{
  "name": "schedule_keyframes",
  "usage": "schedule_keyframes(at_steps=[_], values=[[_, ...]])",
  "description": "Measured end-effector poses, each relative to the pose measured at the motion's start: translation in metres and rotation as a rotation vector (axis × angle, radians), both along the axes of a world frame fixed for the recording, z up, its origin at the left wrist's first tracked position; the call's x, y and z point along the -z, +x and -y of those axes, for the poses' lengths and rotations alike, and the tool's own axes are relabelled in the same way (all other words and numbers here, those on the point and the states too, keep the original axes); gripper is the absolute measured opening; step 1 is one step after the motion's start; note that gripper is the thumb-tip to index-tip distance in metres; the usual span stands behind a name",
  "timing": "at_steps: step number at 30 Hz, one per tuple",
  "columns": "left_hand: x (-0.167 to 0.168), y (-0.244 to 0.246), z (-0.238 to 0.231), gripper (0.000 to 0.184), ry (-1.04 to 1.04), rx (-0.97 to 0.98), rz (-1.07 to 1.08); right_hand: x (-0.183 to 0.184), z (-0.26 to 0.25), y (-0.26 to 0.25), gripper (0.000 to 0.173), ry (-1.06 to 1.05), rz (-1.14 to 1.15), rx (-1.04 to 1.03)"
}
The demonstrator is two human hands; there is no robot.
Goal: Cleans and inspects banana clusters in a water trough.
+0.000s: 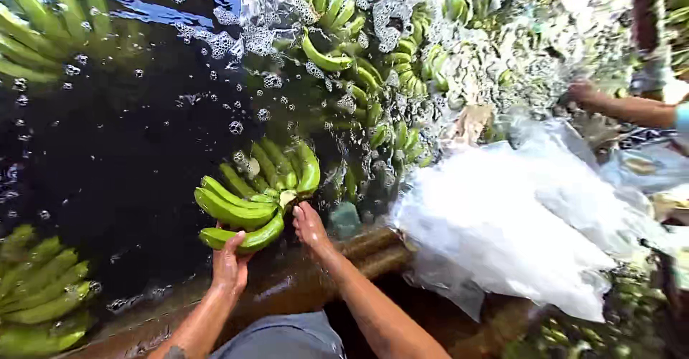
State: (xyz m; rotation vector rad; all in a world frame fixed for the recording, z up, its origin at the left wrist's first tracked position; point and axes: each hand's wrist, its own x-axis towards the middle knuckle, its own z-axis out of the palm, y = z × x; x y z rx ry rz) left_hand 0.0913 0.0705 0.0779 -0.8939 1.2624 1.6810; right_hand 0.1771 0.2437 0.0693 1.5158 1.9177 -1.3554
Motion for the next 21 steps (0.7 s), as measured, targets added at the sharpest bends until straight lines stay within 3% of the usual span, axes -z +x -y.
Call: schedule_keyframes(at_steps=[3,7,10,11,12,14,15,16,17,18,19,21], values=[[-0.005,0.006,-0.005,0.075,0.032,0.04,0.009,0.006,0.007,0.01,0.041,0.145,0.061,-0.017],[0.008,0.004,-0.01,0.074,0.034,0.065,0.014,-0.002,0.009,0.02,0.033,-0.132,-0.047,0.212],[0.011,0.007,-0.009,0.072,0.037,0.157,0.018,0.016,0.003,0.034,0.038,-0.008,-0.035,0.156],[0.014,0.001,-0.013,0.069,0.011,0.196,-0.009,0.016,0.01,0.035,0.034,-0.079,-0.074,0.223],[0.018,-0.012,-0.014,0.063,-0.019,0.248,-0.056,0.007,0.019,0.037,0.027,-0.269,-0.144,0.334],[0.023,-0.051,-0.001,0.067,-0.014,0.354,-0.182,-0.026,0.02,0.05,0.031,-0.737,-0.263,0.416],[0.023,-0.075,0.012,0.07,0.006,0.391,-0.265,-0.041,0.015,0.05,0.034,-0.774,-0.269,0.342],[0.023,-0.097,0.03,0.07,-0.007,0.408,-0.368,-0.049,0.007,0.044,0.033,-0.602,-0.242,0.2],[0.025,-0.121,0.054,0.071,-0.064,0.403,-0.496,-0.047,-0.002,0.033,0.026,-0.299,-0.184,-0.003],[0.028,-0.145,0.083,0.072,-0.187,0.404,-0.661,-0.038,-0.01,0.018,0.036,-0.017,-0.081,-0.222],[0.032,-0.167,0.118,0.075,-0.392,0.417,-0.838,-0.024,-0.014,0.0,0.054,0.153,0.031,-0.444],[0.034,-0.197,0.193,0.081,-0.901,0.416,-0.995,0.017,-0.004,-0.035,0.083,0.197,0.202,-0.761]])
